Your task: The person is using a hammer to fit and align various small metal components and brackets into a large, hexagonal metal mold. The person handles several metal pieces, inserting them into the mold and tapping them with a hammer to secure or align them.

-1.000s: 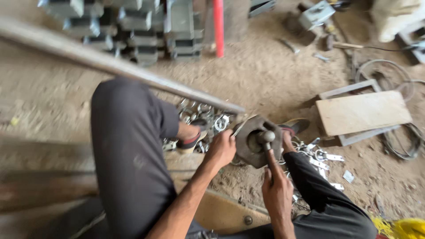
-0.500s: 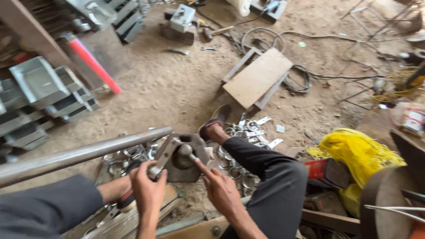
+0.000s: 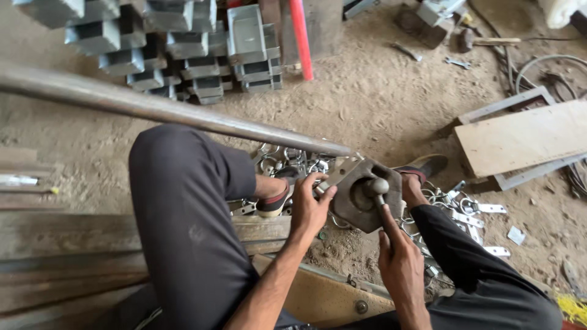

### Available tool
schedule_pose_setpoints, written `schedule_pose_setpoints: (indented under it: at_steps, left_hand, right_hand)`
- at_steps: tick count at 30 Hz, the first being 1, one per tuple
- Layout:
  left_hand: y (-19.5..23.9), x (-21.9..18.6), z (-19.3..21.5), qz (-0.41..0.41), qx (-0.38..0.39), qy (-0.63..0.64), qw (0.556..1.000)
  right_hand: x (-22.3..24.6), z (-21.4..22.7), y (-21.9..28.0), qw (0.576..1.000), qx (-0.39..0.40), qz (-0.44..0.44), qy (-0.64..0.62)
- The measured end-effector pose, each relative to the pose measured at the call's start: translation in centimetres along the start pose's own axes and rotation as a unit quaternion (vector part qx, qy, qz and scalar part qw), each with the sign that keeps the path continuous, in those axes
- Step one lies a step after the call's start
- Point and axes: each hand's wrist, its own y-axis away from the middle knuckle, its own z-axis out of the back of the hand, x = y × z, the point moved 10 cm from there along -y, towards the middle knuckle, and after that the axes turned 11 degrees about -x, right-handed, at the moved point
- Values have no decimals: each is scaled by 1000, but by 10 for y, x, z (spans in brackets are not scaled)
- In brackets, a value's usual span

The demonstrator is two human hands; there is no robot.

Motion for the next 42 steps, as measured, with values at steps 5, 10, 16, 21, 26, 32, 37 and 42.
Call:
schedule_pose_setpoints:
  at_steps: [5, 10, 16, 21, 26, 32, 37, 42]
  left_hand:
    - [7, -5, 6, -3, -19, 12, 1000]
    - [0, 2, 7, 17, -6, 1, 1000]
    - [-3, -15, 7, -11, 10, -6, 1000]
    - [-4, -22, 12, 37, 26, -6, 999]
    - [-11, -11, 10, 107, 40, -30, 993]
    - [-5, 1, 6, 112, 51, -31, 992]
    - [-3, 23, -14, 168, 164, -46, 971]
    - [-1, 31, -10, 202, 146, -68, 966]
  right_hand:
    - [8, 1, 0, 999, -5, 35, 1]
    - [13, 6, 5, 999, -14, 42, 2]
    - [31, 13, 4, 998, -31, 49, 10]
    - [59, 50, 3, 986, -122, 116, -18]
    - [76, 55, 7, 951, -209, 223, -42]
    - [46, -15, -14, 991, -12, 107, 77]
    - [43, -17, -18, 994, 28, 48, 94]
    - [50, -8, -13, 998, -1, 57, 18]
